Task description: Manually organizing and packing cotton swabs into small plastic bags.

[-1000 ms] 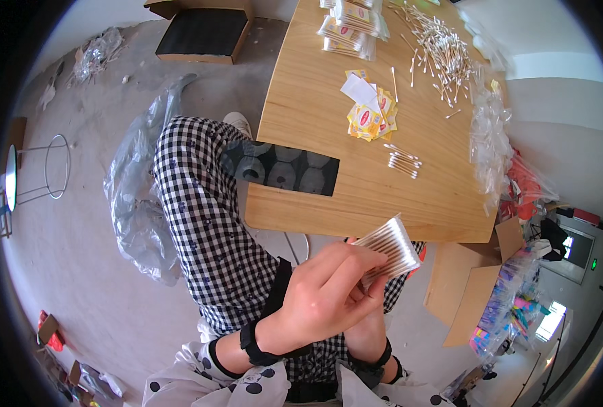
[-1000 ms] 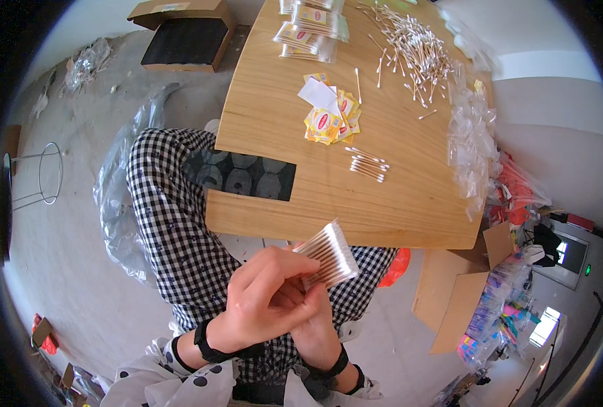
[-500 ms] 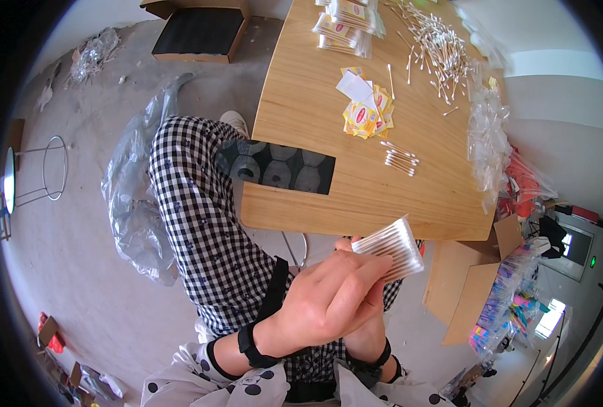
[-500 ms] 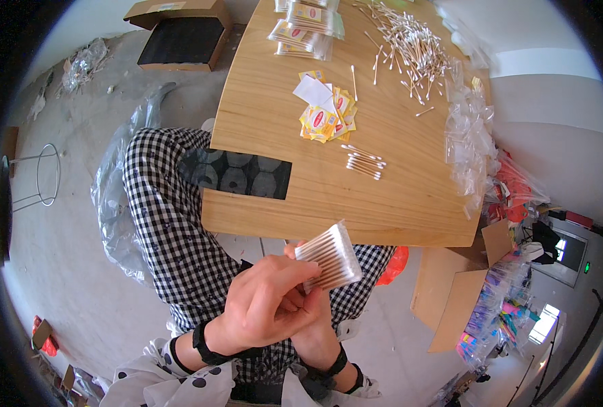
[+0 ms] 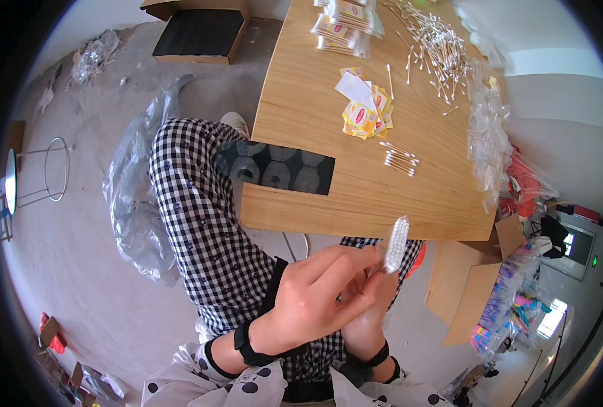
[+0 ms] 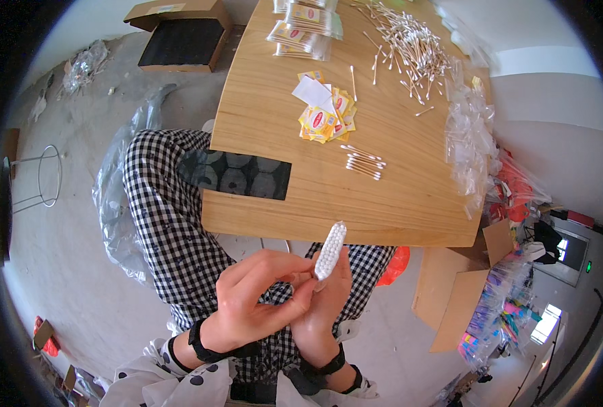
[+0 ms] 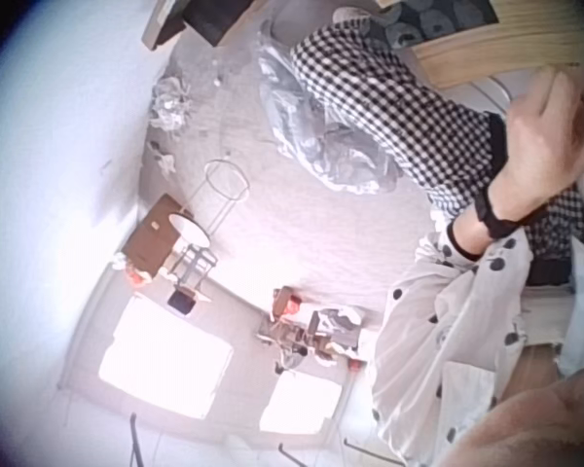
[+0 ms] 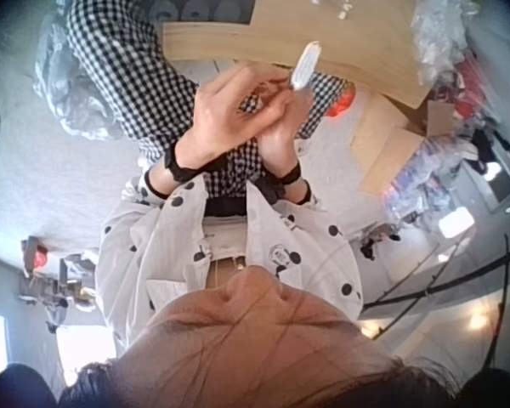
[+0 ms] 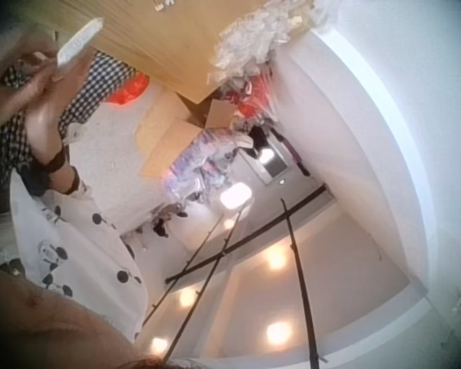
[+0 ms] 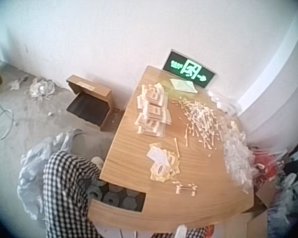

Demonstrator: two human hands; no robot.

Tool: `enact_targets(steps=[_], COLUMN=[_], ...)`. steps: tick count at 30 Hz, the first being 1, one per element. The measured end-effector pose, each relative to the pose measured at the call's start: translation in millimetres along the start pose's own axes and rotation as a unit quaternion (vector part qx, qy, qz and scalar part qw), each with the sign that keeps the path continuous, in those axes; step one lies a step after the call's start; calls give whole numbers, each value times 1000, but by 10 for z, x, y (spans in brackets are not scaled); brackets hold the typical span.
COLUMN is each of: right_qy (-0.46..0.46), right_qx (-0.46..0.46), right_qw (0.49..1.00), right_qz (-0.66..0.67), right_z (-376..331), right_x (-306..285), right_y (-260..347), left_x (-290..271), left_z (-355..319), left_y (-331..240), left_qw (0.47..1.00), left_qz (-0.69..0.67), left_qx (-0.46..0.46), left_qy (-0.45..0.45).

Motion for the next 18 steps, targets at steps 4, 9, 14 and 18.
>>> enact_targets(steps=[4, 9, 14, 18], right_qy=[-124, -227, -219, -216], right_qx=[-61, -205, -334, -357], right_qw=[990, 952, 911, 899], right_qz=[-3, -30, -106, -131], right_z=[106, 70, 8, -35], right_x=[-158, -291, -305, -271], right_y=[123, 497, 747, 793], left_x=[-35, -29, 0, 31], left_z=[-34, -67, -109, -177], left_y=[122, 225, 368, 501], left_qw=[997, 986, 973, 952], left_qz=[-42, -98, -112, -161], left_qx=[-70, -133, -204, -258], left_qy=[-10, -17, -6, -15])
Point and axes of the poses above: each hand's wrist, its own z-axis towards the middle knuckle, its own x-axis out of the palm, y = z × x, the point moved 10 cm from there along z, towards the middle knuckle, and after that the axes turned 6 degrees about -y, right-handed, at the moved point
